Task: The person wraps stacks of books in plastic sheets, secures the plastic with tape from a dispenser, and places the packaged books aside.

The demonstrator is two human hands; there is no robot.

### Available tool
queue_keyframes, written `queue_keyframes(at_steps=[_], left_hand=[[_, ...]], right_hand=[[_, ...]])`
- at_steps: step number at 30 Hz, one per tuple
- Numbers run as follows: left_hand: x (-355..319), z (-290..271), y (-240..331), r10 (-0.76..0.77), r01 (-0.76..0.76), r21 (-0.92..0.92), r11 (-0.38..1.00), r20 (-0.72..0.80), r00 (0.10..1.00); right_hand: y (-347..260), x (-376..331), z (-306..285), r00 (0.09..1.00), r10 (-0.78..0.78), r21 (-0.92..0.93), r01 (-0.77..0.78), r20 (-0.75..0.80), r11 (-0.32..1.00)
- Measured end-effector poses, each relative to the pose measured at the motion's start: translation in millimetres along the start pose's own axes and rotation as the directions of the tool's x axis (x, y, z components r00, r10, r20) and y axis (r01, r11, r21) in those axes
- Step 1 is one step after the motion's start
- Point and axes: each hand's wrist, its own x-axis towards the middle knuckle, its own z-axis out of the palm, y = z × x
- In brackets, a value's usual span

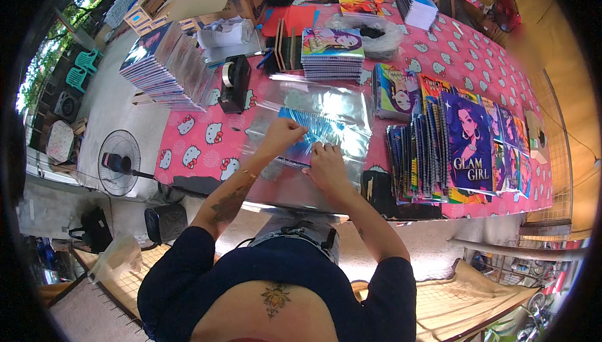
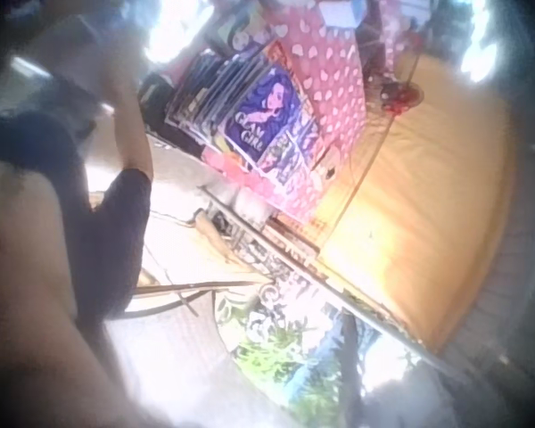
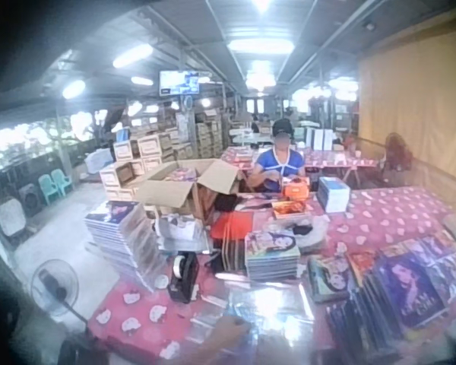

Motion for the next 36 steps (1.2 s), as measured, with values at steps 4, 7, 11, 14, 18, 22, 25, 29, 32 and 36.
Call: queue_keyframes(at_steps=[4,7,11,14,18,22,25,29,32,36], left_hand=[[9.1,14.9,0.7,-0.060,0.025,0.456,0.890,0.063,0.996],[8.9,3.8,6.6,-0.087,0.006,0.538,0.843,0.125,0.988],[-6.9,2.9,2.8,-0.034,-0.052,0.619,0.784,0.126,0.992],[-38.6,-4.5,1.0,0.036,-0.068,0.592,0.803,0.066,0.997],[-95.6,23.5,3.2,0.573,-0.478,0.559,0.677,0.007,0.819],[-87.4,20.8,1.8,0.735,-0.651,0.465,0.600,0.000,0.678],[-85.7,-34.8,-1.6,0.655,-0.597,0.270,0.755,-0.292,0.697],[-35.8,-57.7,-37.2,0.114,-0.205,-0.251,0.946,-0.335,0.935],[-16.5,-61.5,-56.2,0.078,-0.147,-0.427,0.892,-0.175,0.981],[16.0,-83.4,-123.3,0.215,-0.380,-0.142,0.914,-0.625,0.750]], right_hand=[[6.6,-5.8,4.4,0.999,0.031,0.057,-0.030,-0.010,0.998],[7.6,-5.6,-6.1,0.992,0.067,0.145,-0.051,-0.105,0.988],[19.6,-2.8,3.5,0.985,0.074,0.147,-0.051,-0.158,0.988],[23.1,10.1,5.1,0.993,0.116,0.194,-0.111,-0.014,0.975],[74.5,60.2,29.2,0.983,0.156,0.253,-0.127,-0.098,0.959],[145.2,102.8,31.3,0.946,0.046,0.503,-0.212,0.322,0.838],[148.4,101.8,-40.5,0.770,0.080,0.635,-0.576,0.634,0.514],[125.0,74.1,-43.4,0.828,-0.003,0.813,-0.551,0.561,0.187],[115.5,60.3,-53.3,0.890,0.083,0.867,-0.455,0.447,0.202],[60.2,56.2,-116.7,0.957,-0.022,0.720,0.233,-0.290,0.654]])
